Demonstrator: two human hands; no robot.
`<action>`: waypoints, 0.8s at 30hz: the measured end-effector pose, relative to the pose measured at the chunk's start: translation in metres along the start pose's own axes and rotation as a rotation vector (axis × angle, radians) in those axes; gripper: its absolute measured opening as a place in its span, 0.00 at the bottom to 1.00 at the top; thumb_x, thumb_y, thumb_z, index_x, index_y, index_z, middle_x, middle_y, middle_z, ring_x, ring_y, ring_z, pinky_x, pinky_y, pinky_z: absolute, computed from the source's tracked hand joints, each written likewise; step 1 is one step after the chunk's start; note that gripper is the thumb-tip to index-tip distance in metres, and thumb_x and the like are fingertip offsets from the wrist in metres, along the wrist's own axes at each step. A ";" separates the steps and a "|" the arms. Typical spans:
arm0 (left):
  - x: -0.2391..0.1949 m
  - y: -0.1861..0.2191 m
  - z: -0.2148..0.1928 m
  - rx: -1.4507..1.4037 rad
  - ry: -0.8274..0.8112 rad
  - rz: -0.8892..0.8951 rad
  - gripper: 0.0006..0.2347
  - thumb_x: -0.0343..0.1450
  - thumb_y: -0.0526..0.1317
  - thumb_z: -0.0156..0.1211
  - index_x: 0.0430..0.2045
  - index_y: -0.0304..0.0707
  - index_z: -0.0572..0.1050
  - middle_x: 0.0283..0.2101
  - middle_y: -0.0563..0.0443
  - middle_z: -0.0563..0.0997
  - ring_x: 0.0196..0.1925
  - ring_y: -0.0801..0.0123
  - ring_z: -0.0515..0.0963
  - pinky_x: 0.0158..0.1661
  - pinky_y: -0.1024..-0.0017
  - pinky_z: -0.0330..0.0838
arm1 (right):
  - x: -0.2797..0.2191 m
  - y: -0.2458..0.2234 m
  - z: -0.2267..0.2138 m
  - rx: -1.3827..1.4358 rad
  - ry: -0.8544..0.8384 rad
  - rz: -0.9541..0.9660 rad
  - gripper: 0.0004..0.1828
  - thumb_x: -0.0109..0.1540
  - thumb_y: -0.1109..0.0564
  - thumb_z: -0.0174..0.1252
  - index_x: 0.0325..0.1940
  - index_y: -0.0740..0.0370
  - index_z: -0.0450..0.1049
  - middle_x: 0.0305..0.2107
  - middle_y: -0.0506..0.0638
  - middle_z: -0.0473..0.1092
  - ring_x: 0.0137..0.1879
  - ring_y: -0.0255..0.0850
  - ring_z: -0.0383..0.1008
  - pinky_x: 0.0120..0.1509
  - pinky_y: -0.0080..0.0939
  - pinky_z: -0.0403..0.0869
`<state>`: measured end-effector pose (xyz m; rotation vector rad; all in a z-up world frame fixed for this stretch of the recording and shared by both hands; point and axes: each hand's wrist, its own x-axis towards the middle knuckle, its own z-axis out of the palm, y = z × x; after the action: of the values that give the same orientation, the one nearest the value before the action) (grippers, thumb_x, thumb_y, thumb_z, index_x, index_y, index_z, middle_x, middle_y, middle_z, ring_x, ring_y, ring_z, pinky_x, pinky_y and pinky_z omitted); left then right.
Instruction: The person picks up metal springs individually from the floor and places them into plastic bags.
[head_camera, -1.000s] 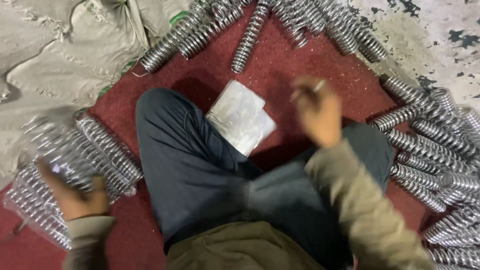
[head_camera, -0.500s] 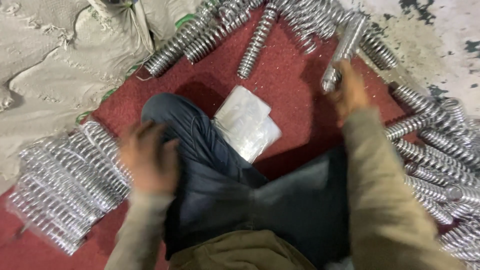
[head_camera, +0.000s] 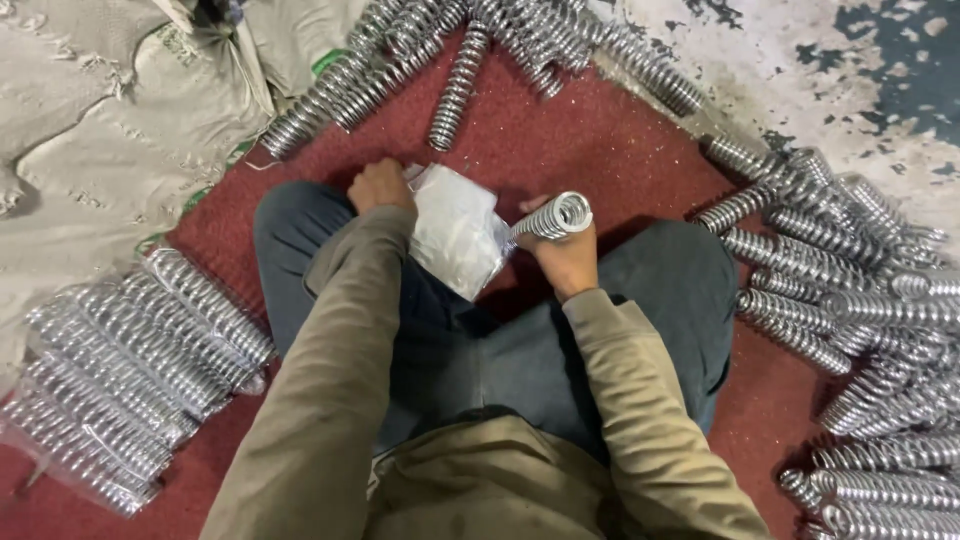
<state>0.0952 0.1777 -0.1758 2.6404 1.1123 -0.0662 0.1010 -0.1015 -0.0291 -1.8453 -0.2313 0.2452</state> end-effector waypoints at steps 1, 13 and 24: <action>-0.022 0.010 -0.031 -0.001 0.011 0.004 0.03 0.65 0.37 0.68 0.28 0.40 0.84 0.30 0.41 0.85 0.37 0.46 0.86 0.35 0.53 0.79 | -0.005 -0.010 -0.004 0.004 0.004 -0.010 0.27 0.42 0.70 0.69 0.45 0.59 0.79 0.37 0.51 0.79 0.48 0.40 0.80 0.54 0.42 0.76; -0.072 0.023 -0.079 0.321 -0.199 0.194 0.26 0.72 0.64 0.54 0.56 0.47 0.74 0.57 0.49 0.81 0.64 0.57 0.75 0.59 0.45 0.59 | -0.031 -0.069 -0.037 -0.269 0.034 -0.194 0.23 0.56 0.56 0.74 0.54 0.52 0.76 0.42 0.58 0.75 0.53 0.56 0.78 0.56 0.53 0.74; -0.097 0.033 -0.089 -0.072 0.497 0.373 0.10 0.63 0.36 0.60 0.36 0.53 0.81 0.26 0.47 0.82 0.28 0.47 0.84 0.29 0.52 0.78 | -0.047 -0.075 -0.045 -0.295 0.106 -0.288 0.23 0.54 0.50 0.77 0.49 0.54 0.76 0.38 0.59 0.76 0.50 0.60 0.78 0.55 0.57 0.75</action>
<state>0.0447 0.1123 -0.0679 2.8215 0.6993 0.7206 0.0661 -0.1351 0.0575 -2.0798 -0.4752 -0.0916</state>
